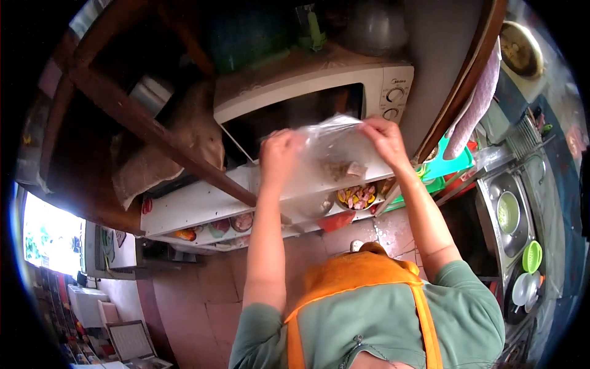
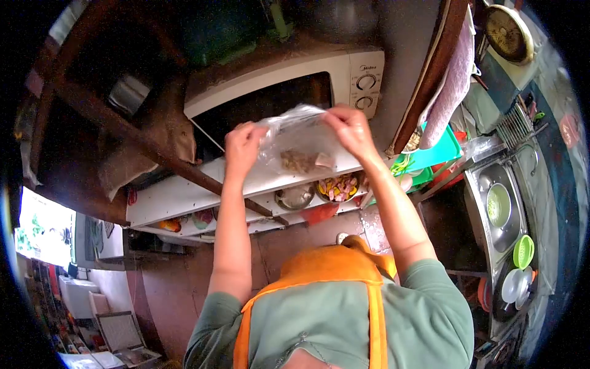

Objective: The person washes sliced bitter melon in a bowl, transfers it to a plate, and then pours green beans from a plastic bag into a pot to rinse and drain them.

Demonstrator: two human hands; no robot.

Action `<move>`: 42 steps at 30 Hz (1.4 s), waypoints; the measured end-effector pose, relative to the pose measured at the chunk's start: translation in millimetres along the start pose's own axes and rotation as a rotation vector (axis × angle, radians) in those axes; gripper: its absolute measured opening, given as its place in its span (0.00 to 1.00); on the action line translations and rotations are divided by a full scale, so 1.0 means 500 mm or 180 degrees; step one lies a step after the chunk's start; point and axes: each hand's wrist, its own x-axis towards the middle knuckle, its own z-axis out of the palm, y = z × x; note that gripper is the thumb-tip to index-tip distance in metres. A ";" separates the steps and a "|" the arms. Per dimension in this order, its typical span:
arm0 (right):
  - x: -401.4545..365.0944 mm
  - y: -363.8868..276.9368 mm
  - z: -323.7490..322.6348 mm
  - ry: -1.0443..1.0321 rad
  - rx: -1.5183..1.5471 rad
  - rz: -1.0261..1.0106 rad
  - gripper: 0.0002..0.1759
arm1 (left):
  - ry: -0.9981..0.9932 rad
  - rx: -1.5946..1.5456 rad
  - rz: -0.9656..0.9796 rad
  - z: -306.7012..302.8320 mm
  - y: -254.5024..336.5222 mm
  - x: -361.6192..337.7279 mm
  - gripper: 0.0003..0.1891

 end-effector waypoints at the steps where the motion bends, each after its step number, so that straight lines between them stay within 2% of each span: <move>1: -0.002 0.014 -0.025 0.0021 0.0179 0.0237 0.12 | 0.0016 0.0054 -0.0061 -0.005 -0.032 0.004 0.05; 2: -0.006 0.023 -0.042 0.0034 0.0350 0.0477 0.11 | 0.0222 -0.0183 0.0035 0.012 -0.039 0.000 0.06; 3: -0.014 0.046 -0.038 0.0144 0.0393 0.0194 0.11 | 0.0431 -0.0426 0.0126 0.033 -0.039 -0.007 0.06; 4: -0.017 0.059 -0.042 -0.0201 0.0481 0.0414 0.17 | 0.0632 -0.0664 0.0209 0.053 -0.044 -0.012 0.06; 5: -0.024 0.037 -0.027 -0.0257 0.0566 0.0115 0.24 | 0.0759 -0.0692 0.0585 0.064 -0.040 -0.003 0.08; 6: -0.033 0.006 -0.007 -0.0319 0.0654 -0.0186 0.32 | 0.0656 -0.0569 0.0632 0.069 -0.031 0.000 0.08; 7: -0.036 -0.039 -0.008 -0.0683 0.0109 -0.0155 0.44 | 0.0554 -0.0439 0.0675 0.054 0.019 0.005 0.08; 8: -0.029 -0.046 0.006 -0.0740 0.0192 -0.0200 0.38 | 0.0450 -0.0303 0.0713 0.040 0.053 0.008 0.09; 9: -0.015 -0.056 0.003 -0.0872 0.0019 -0.0180 0.32 | 0.0061 -0.0100 0.0877 0.029 0.058 0.017 0.08; 10: 0.006 -0.063 -0.002 -0.1003 -0.0159 -0.0166 0.27 | 0.0029 -0.0364 0.0622 0.021 0.053 0.022 0.07; 11: 0.027 -0.043 -0.009 -0.0643 0.0392 0.0035 0.18 | 0.0006 -0.0630 0.0367 0.012 0.043 0.026 0.07; 12: 0.041 -0.031 -0.020 -0.0015 0.0840 0.0266 0.14 | -0.0015 -0.0897 0.0110 0.002 0.032 0.029 0.07; 14: 0.072 0.012 -0.061 0.0664 0.2428 0.0376 0.13 | 0.0255 -0.2660 -0.0255 -0.028 0.017 0.025 0.09; 17: 0.070 -0.014 -0.068 0.1182 0.2347 0.0243 0.14 | 0.0236 -0.2883 -0.0097 -0.042 0.012 0.037 0.14; 19: 0.067 -0.070 -0.078 0.1079 0.1689 0.0207 0.14 | 0.0088 -0.2923 -0.0117 -0.059 0.063 0.041 0.18; 20: 0.065 -0.094 -0.085 0.1023 0.1365 0.0191 0.15 | -0.0164 -0.2677 0.0042 -0.070 0.078 0.050 0.24; 21: 0.062 -0.101 -0.100 0.0791 0.0977 0.0171 0.15 | -0.0263 -0.2390 0.0173 -0.076 0.101 0.058 0.24; 22: 0.057 -0.110 -0.099 0.1079 0.0479 -0.0253 0.15 | -0.0365 -0.2100 0.0297 -0.078 0.114 0.060 0.23; 24: 0.049 -0.141 -0.081 0.1624 -0.0539 -0.1134 0.16 | -0.0820 -0.1569 0.0071 -0.086 0.105 0.056 0.22; 25: 0.039 -0.174 -0.070 0.2006 -0.1008 -0.1789 0.17 | -0.1045 -0.1298 -0.0017 -0.089 0.103 0.058 0.21; 26: 0.034 -0.188 -0.066 0.2139 -0.1424 -0.2368 0.18 | -0.0971 -0.1162 0.0117 -0.081 0.096 0.058 0.21; 28: 0.011 -0.201 -0.044 0.1170 -0.1550 -0.3002 0.18 | -0.0831 -0.0898 0.0375 -0.058 0.070 0.048 0.19; 29: 0.006 -0.206 -0.020 0.0523 -0.1770 -0.2855 0.15 | -0.0825 -0.1553 0.0229 -0.048 0.067 0.038 0.19; 30: 0.001 -0.202 0.000 -0.0114 -0.1963 -0.2680 0.13 | -0.0874 -0.1526 0.0172 -0.049 0.068 0.031 0.19; 31: -0.001 -0.189 0.007 -0.0808 -0.2374 -0.2132 0.07 | -0.0932 -0.1492 0.0112 -0.054 0.070 0.024 0.19; 33: -0.005 -0.137 0.005 -0.1663 -0.2631 -0.1335 0.06 | -0.1152 -0.1604 0.0111 -0.064 0.068 0.016 0.16; 34: -0.004 -0.140 -0.005 -0.2000 -0.2652 -0.1016 0.07 | -0.1072 -0.1398 -0.0026 -0.063 0.061 0.013 0.14; 36: -0.009 -0.147 -0.029 -0.1498 -0.2060 -0.1755 0.07 | -0.0899 -0.1001 -0.0345 -0.058 0.043 -0.009 0.12; 37: -0.014 -0.153 -0.039 -0.1259 -0.1737 -0.2103 0.08 | -0.0442 -0.1097 -0.0513 -0.057 0.083 -0.017 0.08; 40: -0.025 -0.193 -0.066 -0.1313 -0.2468 -0.2075 0.09 | 0.0854 0.0407 0.0603 -0.056 0.077 -0.038 0.07; 41: -0.029 -0.197 -0.067 -0.1322 -0.2480 -0.1909 0.08 | 0.1108 0.0594 0.0689 -0.058 0.077 -0.045 0.07; 42: -0.034 -0.203 -0.066 -0.1268 -0.2511 -0.1991 0.08 | 0.0981 0.0327 0.0402 -0.064 0.088 -0.052 0.08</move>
